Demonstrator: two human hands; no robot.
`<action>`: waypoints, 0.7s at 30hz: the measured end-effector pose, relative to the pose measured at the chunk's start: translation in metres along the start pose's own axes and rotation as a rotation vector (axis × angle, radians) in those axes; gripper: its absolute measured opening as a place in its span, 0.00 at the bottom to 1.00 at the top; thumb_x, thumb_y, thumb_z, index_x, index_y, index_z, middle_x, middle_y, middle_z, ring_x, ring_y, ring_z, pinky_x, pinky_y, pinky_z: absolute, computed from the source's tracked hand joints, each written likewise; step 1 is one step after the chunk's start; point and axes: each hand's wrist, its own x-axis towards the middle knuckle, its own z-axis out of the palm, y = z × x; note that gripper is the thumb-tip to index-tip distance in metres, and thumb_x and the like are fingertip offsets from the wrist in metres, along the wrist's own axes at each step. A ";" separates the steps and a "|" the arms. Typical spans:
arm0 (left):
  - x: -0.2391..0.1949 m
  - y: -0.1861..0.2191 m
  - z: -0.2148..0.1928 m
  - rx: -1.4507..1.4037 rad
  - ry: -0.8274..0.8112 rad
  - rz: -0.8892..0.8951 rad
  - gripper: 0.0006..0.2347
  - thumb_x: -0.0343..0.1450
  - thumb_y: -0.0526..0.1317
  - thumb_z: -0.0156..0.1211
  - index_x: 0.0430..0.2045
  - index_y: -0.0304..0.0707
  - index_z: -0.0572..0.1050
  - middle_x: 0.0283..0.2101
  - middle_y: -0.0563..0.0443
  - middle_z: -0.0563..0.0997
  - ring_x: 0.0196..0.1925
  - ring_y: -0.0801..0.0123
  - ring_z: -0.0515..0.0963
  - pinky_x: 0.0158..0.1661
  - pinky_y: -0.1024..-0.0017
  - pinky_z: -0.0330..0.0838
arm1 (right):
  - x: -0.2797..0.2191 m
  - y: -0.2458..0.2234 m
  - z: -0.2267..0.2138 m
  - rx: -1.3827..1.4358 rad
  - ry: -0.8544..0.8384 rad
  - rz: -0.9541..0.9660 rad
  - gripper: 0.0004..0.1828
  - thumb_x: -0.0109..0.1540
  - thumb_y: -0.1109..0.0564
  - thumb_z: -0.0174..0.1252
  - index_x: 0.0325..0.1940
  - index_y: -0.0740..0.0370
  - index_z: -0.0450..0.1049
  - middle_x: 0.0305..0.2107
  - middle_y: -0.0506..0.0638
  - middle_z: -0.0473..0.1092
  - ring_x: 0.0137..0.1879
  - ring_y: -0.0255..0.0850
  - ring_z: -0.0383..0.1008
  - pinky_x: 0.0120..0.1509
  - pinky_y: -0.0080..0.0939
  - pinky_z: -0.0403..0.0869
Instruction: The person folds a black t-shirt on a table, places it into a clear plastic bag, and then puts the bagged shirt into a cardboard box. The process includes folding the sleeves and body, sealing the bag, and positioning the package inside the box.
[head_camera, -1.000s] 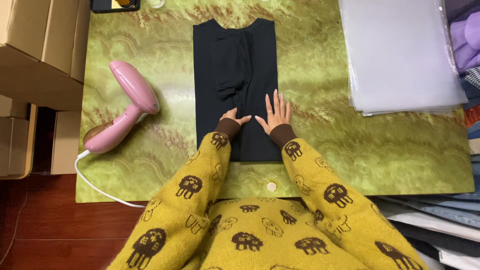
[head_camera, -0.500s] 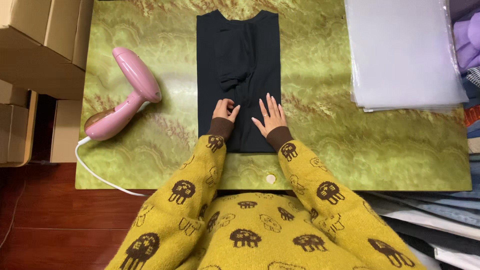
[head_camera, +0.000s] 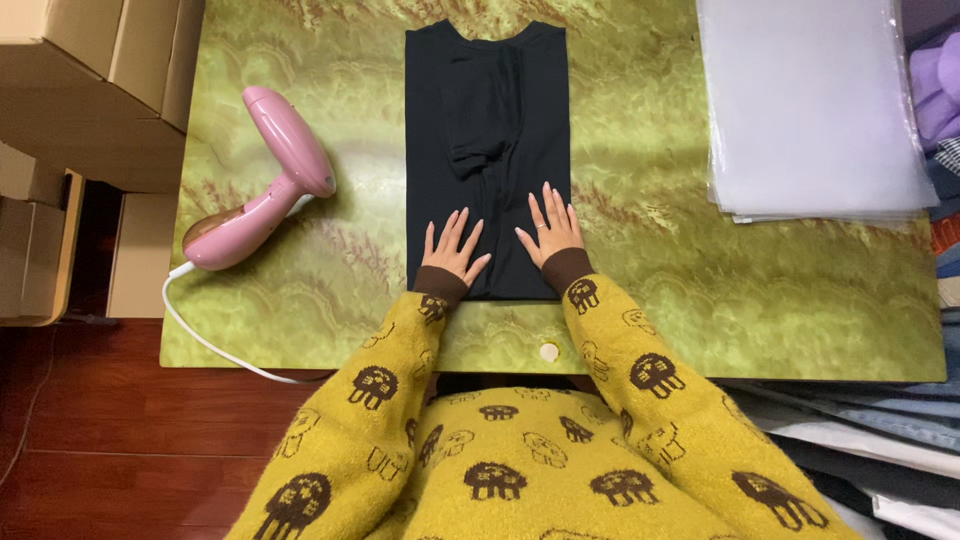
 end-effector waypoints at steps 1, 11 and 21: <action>0.000 -0.001 0.000 0.001 0.002 -0.002 0.22 0.71 0.56 0.31 0.58 0.53 0.52 0.63 0.48 0.48 0.66 0.63 0.43 0.59 0.56 0.31 | 0.001 0.001 0.000 -0.001 0.000 -0.003 0.33 0.62 0.35 0.33 0.67 0.50 0.41 0.64 0.52 0.33 0.69 0.46 0.32 0.68 0.51 0.37; 0.021 0.012 -0.005 -0.369 -0.150 -0.347 0.18 0.67 0.59 0.40 0.42 0.53 0.64 0.61 0.56 0.50 0.65 0.67 0.47 0.61 0.52 0.32 | -0.008 -0.007 -0.003 0.072 -0.032 0.034 0.35 0.61 0.35 0.36 0.66 0.53 0.43 0.64 0.56 0.34 0.69 0.49 0.33 0.68 0.57 0.39; 0.059 0.019 0.051 -0.359 -0.147 -0.665 0.10 0.61 0.50 0.57 0.22 0.46 0.70 0.58 0.58 0.47 0.64 0.64 0.43 0.60 0.53 0.32 | -0.031 -0.024 -0.027 0.022 -0.170 -0.011 0.58 0.44 0.20 0.45 0.67 0.51 0.36 0.64 0.58 0.28 0.69 0.52 0.29 0.69 0.53 0.37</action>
